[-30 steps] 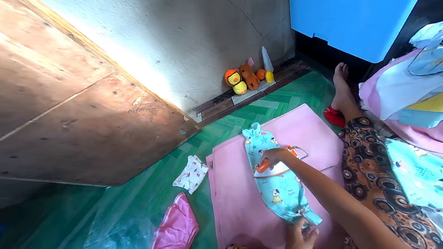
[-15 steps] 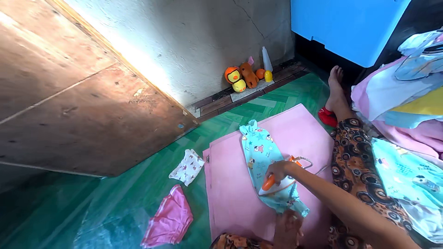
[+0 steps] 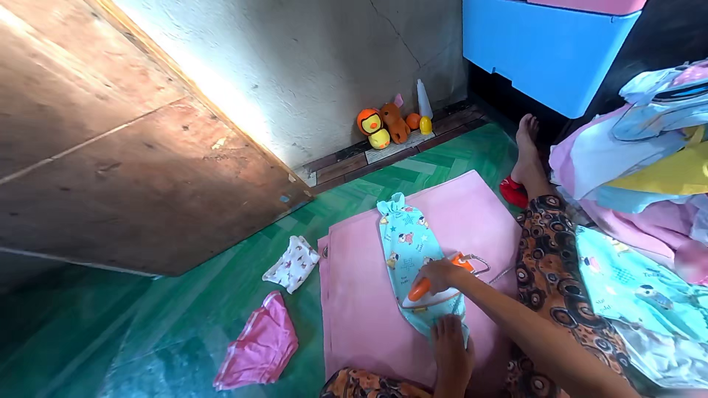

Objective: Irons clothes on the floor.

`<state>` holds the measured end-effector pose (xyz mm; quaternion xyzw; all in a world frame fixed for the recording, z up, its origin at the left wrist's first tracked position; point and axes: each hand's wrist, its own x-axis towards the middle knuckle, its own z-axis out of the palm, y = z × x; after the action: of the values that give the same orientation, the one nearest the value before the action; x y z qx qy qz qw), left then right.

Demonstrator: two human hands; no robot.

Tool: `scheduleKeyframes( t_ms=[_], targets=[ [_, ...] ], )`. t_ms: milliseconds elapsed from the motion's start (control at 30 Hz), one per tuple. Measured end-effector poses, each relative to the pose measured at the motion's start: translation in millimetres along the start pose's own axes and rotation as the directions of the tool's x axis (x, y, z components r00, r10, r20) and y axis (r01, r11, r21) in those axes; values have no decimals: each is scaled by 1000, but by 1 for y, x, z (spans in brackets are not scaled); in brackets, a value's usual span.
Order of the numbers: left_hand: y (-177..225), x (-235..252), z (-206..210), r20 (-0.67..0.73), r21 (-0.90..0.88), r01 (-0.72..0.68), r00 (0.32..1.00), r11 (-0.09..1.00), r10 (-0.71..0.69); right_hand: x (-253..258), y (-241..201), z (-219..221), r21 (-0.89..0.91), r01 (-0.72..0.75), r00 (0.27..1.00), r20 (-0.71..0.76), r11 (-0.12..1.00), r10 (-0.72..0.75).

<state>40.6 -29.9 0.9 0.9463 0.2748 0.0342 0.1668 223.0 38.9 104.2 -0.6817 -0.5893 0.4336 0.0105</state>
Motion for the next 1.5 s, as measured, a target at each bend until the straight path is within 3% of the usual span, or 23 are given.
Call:
scheduleKeyframes(
  t_ms=[233,433,733,1000,1133,1233,1333,1400,1500],
  targets=[
    [-10,0,14,-252,1,-139,958,990,135,-11,5,11,37,2,1000,-5,999,-2],
    [-12,-2,17,-304,30,-163,939,986,164,-27,8,24,33,6,1000,2,999,-7],
    [-14,-6,22,-333,46,-193,922,980,198,-23,11,27,62,-16,992,-123,998,24],
    [-12,-6,19,-311,-56,-157,941,986,132,-53,12,57,158,-54,986,-147,986,77],
    [-13,-5,18,-368,-41,-154,921,987,128,-58,10,63,149,-88,979,-169,985,113],
    [-14,-5,11,-409,-134,-107,912,985,44,-51,8,58,142,-88,977,-183,986,114],
    [-25,1,-6,-420,-371,-16,895,928,-152,-42,10,53,151,-85,967,-225,985,118],
    [-37,2,-21,-362,-555,115,858,824,-364,-38,11,53,168,-82,963,-239,982,122],
    [-58,2,-31,-229,-706,310,751,636,-619,-42,9,52,174,-99,967,-216,980,136]
  ],
)
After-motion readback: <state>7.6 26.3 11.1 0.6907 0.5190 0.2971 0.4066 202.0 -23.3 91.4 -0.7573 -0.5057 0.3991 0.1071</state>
